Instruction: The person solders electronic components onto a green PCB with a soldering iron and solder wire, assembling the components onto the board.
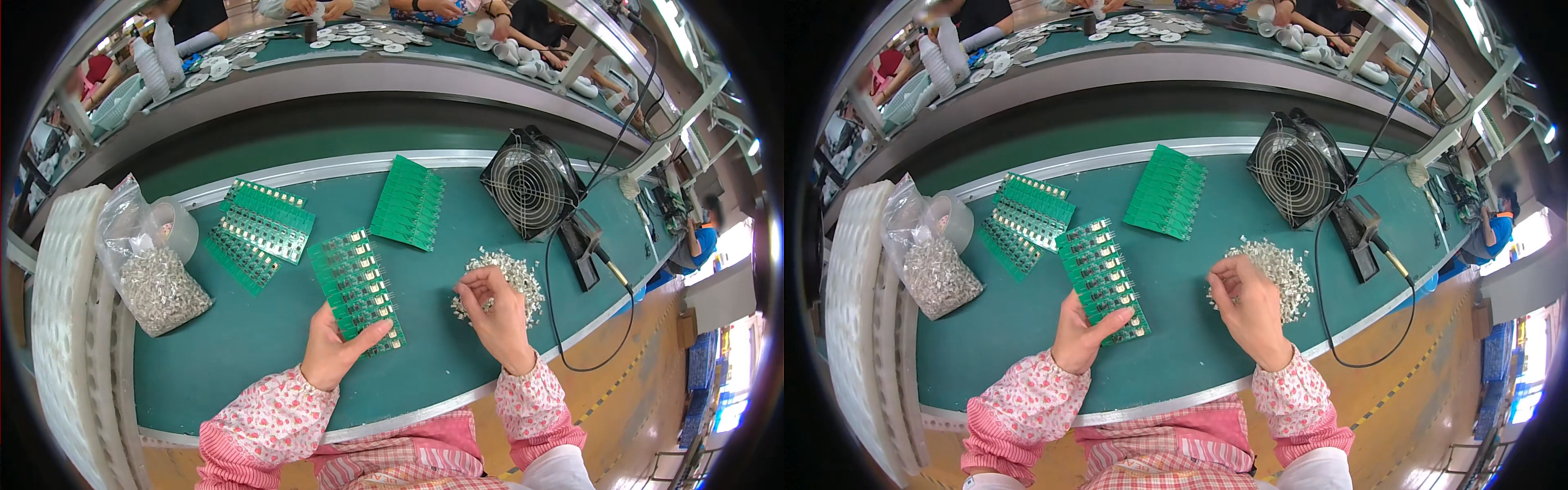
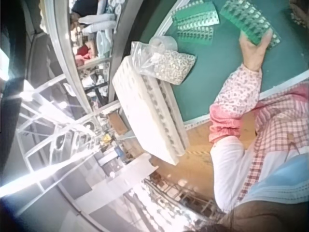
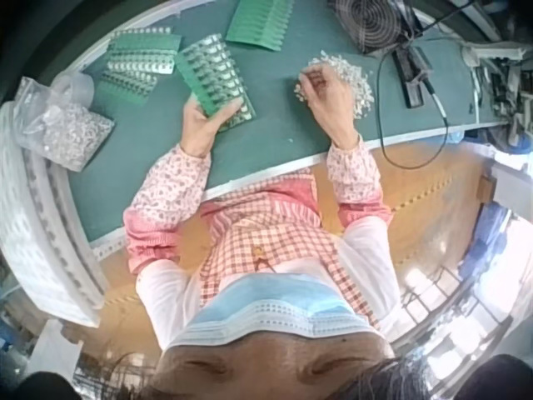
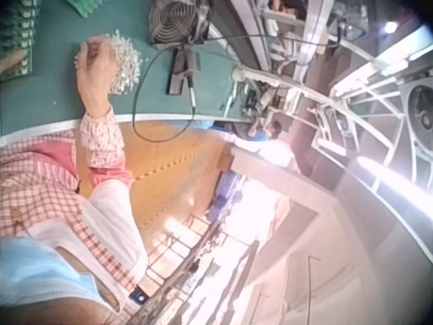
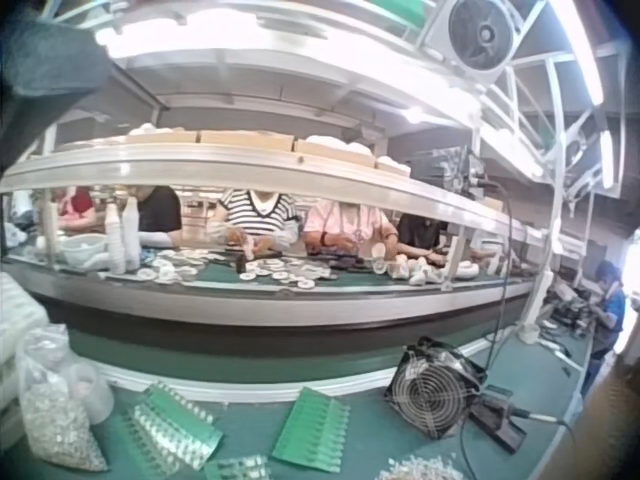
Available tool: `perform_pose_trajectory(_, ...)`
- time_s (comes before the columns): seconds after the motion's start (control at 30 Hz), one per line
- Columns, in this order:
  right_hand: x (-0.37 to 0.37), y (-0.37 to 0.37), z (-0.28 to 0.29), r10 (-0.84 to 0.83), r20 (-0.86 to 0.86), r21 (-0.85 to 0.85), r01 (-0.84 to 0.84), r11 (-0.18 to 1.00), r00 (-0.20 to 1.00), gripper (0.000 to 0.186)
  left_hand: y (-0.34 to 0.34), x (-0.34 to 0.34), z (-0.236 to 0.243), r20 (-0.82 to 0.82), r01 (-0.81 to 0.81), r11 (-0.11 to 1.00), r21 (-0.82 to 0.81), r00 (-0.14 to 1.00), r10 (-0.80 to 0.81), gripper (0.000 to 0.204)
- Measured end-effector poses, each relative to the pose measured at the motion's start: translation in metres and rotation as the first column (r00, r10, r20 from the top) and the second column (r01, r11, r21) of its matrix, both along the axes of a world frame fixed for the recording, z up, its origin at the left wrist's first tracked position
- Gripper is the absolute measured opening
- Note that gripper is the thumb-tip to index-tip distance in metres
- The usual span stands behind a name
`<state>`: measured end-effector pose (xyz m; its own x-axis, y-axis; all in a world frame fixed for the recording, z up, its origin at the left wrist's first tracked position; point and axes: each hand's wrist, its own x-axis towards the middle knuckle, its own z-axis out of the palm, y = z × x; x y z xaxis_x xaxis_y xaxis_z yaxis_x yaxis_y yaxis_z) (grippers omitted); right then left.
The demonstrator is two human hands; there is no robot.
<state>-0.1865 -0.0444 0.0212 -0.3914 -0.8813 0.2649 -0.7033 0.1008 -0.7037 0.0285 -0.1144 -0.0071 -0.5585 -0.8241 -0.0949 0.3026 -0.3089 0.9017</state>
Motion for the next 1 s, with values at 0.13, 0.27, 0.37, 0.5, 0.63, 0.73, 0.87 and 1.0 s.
perform_pose_trajectory(0.13, 0.000, 0.002, -0.007, -0.002, 0.217, 0.016, -0.002, 1.000, 0.976, 0.013, 0.000, 0.002, 0.001, 0.014, -0.001, 1.000, 0.018, 1.000, 0.001, 0.039)
perform_pose_trajectory(0.27, -0.002, 0.005, -0.010, 0.004, 0.575, 0.051, -0.040, 0.998, 0.818, 0.018, -0.001, 0.000, 0.000, 0.023, 0.019, 1.000, -0.023, 1.000, -0.018, 0.041)
perform_pose_trajectory(0.37, 0.011, 0.007, -0.005, 0.036, 0.649, 0.030, -0.073, 0.997, 0.760, 0.016, -0.002, -0.002, -0.002, 0.018, 0.004, 1.000, -0.030, 1.000, -0.003, 0.038)
perform_pose_trajectory(0.5, 0.029, 0.004, -0.004, 0.134, 0.693, -0.044, -0.144, 0.989, 0.709, 0.013, -0.001, -0.003, -0.001, 0.010, -0.030, 0.997, -0.073, 0.999, 0.031, 0.036)
perform_pose_trajectory(0.63, 0.046, 0.003, -0.004, 0.082, 0.836, 0.011, -0.165, 0.986, 0.543, 0.016, 0.001, -0.005, -0.001, 0.068, -0.021, 0.997, -0.069, 0.997, 0.025, 0.037)
perform_pose_trajectory(0.73, 0.053, 0.002, -0.009, 0.107, 0.877, -0.009, -0.208, 0.978, 0.469, 0.016, 0.003, -0.006, 0.000, 0.047, -0.042, 0.994, -0.103, 0.998, 0.047, 0.037)
perform_pose_trajectory(0.87, 0.058, -0.002, -0.015, 0.064, 0.915, 0.034, -0.235, 0.971, 0.398, 0.014, 0.005, -0.005, 0.000, 0.062, -0.064, 0.988, -0.140, 0.995, 0.073, 0.035)
perform_pose_trajectory(1.0, 0.061, -0.002, -0.016, 0.058, 0.929, 0.028, -0.226, 0.974, 0.365, 0.015, 0.006, -0.006, -0.001, 0.054, -0.094, 0.983, -0.159, 0.993, 0.104, 0.032)
